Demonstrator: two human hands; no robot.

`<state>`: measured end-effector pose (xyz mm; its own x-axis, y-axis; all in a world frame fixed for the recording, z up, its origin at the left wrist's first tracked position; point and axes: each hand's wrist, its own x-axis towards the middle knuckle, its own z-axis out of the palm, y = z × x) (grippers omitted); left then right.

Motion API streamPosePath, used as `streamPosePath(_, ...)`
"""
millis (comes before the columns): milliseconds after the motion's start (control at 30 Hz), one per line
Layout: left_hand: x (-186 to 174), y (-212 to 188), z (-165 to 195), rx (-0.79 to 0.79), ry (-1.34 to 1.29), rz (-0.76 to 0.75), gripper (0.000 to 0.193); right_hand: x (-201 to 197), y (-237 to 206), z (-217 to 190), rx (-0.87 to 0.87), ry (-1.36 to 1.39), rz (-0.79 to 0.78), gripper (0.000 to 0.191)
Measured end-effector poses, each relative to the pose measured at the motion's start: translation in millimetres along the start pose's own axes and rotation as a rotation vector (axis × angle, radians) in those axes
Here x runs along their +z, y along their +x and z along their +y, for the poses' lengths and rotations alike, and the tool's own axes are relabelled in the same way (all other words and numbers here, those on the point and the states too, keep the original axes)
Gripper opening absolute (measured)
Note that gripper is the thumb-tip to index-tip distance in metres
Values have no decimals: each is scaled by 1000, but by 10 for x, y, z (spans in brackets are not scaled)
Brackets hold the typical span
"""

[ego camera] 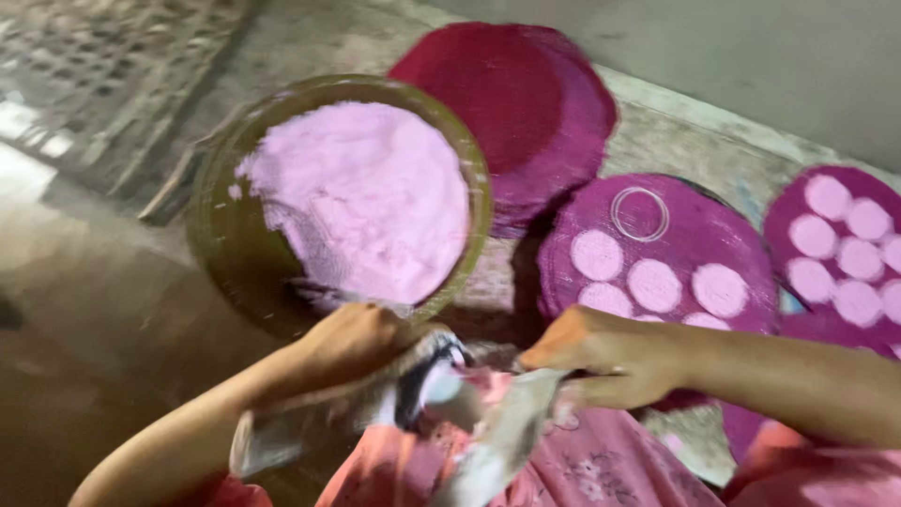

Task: The person sits on the floor and uses a hand-held extruder press to deposit pink batter from a large bowl onto round magenta mats, forming rows of small round cake discs. They scrape the press clean with a small stick, place filled mats aside, and stack finished mats of discs.

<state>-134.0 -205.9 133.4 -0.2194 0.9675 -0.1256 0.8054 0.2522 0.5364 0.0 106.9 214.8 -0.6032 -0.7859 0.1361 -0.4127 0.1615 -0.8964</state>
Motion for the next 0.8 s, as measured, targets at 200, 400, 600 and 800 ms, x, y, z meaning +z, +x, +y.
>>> streamPosePath(200,-36,-911,-1303,-9,-1171,289,46,-473,368,208,-135,-942,138,31)
streamPosePath(400,590,-582,-1283,-156,-1870,33,37,-867,1106,400,-278,-1608,223,31)
streamPosePath(600,498,-350,-1188,-175,-1272,709,19,-448,1592,352,36,-488,566,55)
streamPosePath(800,461,-303,-1094,-104,-1116,1017,27,78,1799,602,40,-431,875,34)
